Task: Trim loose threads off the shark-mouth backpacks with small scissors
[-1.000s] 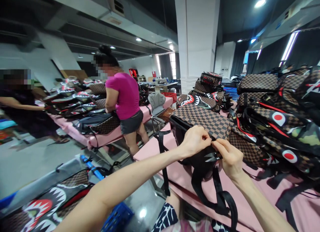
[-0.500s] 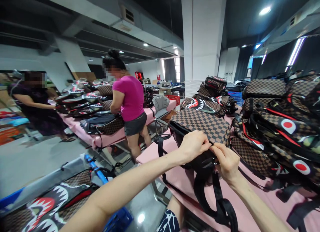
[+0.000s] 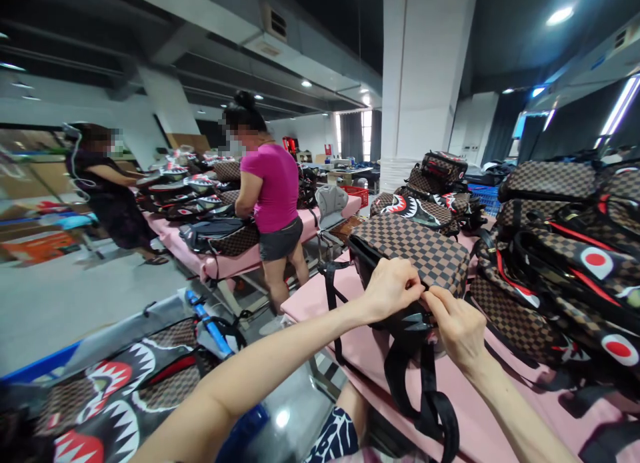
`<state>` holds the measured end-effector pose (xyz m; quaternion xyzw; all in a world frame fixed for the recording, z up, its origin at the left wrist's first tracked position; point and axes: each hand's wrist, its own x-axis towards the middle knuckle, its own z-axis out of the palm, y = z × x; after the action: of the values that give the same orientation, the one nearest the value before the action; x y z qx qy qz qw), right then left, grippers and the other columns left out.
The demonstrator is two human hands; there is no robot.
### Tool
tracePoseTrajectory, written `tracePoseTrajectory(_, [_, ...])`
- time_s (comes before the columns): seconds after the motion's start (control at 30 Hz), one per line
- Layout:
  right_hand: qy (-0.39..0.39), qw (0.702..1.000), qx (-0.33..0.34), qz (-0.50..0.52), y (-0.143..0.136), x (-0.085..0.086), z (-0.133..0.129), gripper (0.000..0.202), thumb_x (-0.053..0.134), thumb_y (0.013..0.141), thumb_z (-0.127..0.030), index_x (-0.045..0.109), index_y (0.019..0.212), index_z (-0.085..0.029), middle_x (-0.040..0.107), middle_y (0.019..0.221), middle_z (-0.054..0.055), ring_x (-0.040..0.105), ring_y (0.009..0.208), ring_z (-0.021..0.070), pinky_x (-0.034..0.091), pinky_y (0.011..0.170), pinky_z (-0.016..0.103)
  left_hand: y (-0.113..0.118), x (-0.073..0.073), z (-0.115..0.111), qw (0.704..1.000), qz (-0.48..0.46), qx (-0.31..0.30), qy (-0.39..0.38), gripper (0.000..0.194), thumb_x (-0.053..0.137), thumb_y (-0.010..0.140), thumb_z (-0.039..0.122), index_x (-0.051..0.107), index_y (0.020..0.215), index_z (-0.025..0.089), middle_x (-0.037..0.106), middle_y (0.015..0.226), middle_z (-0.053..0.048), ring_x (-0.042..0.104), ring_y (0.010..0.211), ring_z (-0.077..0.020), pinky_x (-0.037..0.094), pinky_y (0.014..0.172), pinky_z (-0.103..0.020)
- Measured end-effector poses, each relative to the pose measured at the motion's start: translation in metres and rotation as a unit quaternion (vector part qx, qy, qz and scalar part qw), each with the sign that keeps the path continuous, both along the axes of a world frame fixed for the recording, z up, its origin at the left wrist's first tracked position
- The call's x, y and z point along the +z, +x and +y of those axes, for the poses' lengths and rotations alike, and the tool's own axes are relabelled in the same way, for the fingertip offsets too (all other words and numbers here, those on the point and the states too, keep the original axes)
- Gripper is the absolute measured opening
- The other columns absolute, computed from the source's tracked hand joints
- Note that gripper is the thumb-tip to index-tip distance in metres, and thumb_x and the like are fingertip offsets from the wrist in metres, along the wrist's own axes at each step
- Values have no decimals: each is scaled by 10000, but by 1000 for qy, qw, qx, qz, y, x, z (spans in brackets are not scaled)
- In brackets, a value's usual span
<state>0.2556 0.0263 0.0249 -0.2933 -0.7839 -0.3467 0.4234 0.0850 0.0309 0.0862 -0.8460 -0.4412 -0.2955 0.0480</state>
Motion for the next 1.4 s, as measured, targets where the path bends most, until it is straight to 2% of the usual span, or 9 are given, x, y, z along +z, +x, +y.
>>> tracePoseTrajectory(0.2, [21, 1000, 15, -14, -8, 5, -5, 152, 451, 878, -133, 592, 934, -139, 669, 896, 73, 556, 625, 111, 380, 572, 225, 2, -19, -14, 995, -75, 40, 53, 154, 529, 806, 269, 558, 687, 177, 598, 805, 0, 512, 829, -141, 331, 713, -308])
tracePoseTrajectory(0.47, [21, 998, 61, -15, -15, 3, -1, 199, 434, 866, -115, 611, 954, -131, 662, 899, 94, 580, 682, 131, 401, 597, 234, -20, -27, -19, 986, -114, 83, 85, 206, 500, 843, 295, 575, 689, 179, 604, 778, -17, 513, 830, -146, 320, 759, -320])
tracePoseTrajectory(0.57, [16, 998, 58, -9, -14, -1, 2, 203, 440, 860, -109, 612, 962, -144, 662, 884, 83, 579, 671, 125, 412, 616, 232, -25, -20, -17, 992, -78, 89, 43, 204, 503, 842, 303, 592, 704, 183, 614, 791, -10, 533, 826, -145, 326, 736, -310])
tracePoseTrajectory(0.77, [22, 997, 68, -10, -11, -12, 4, 194, 453, 861, -124, 616, 964, -142, 659, 872, 91, 587, 686, 135, 414, 594, 235, -27, 2, -6, 993, 86, 27, -78, 305, 511, 834, 448, 639, 735, 189, 636, 752, -10, 574, 744, -160, 333, 662, -298])
tracePoseTrajectory(0.93, [23, 996, 62, -61, -19, -13, -5, 199, 444, 861, -73, 600, 967, -135, 661, 875, 90, 597, 721, 134, 423, 624, 239, -39, -10, -14, 997, 71, 32, -18, 302, 482, 861, 412, 618, 711, 188, 617, 788, -6, 539, 777, -152, 306, 664, -296])
tracePoseTrajectory(1.07, [6, 996, 58, -74, -15, -13, -11, 240, 416, 864, -58, 599, 993, -145, 660, 891, 88, 609, 770, 137, 431, 649, 239, -69, -20, -13, 992, 68, 96, 54, 290, 458, 878, 384, 595, 730, 175, 590, 803, -41, 507, 824, -174, 291, 724, -333])
tracePoseTrajectory(1.2, [-10, 997, 42, -68, -1, -18, -10, 220, 429, 863, -66, 596, 984, -140, 653, 891, 90, 604, 777, 148, 445, 678, 247, -120, -22, 19, 965, 37, 254, 62, 265, 464, 870, 345, 594, 730, 161, 587, 834, -88, 507, 869, -218, 287, 757, -358])
tracePoseTrajectory(1.3, [-14, 996, 29, -82, 2, -25, -9, 219, 432, 855, -47, 597, 965, -140, 656, 887, 84, 608, 784, 148, 451, 696, 248, -151, -27, 44, 950, -8, 309, 35, 277, 448, 871, 355, 605, 751, 159, 603, 874, -83, 530, 877, -214, 303, 753, -335])
tracePoseTrajectory(1.4, [-24, 996, 27, -81, 4, -34, -12, 224, 434, 850, -42, 607, 950, -143, 659, 875, 80, 613, 777, 154, 460, 691, 258, -168, -34, 55, 951, -80, 286, -85, 320, 465, 843, 406, 615, 720, 152, 625, 803, -57, 555, 789, -190, 343, 692, -285])
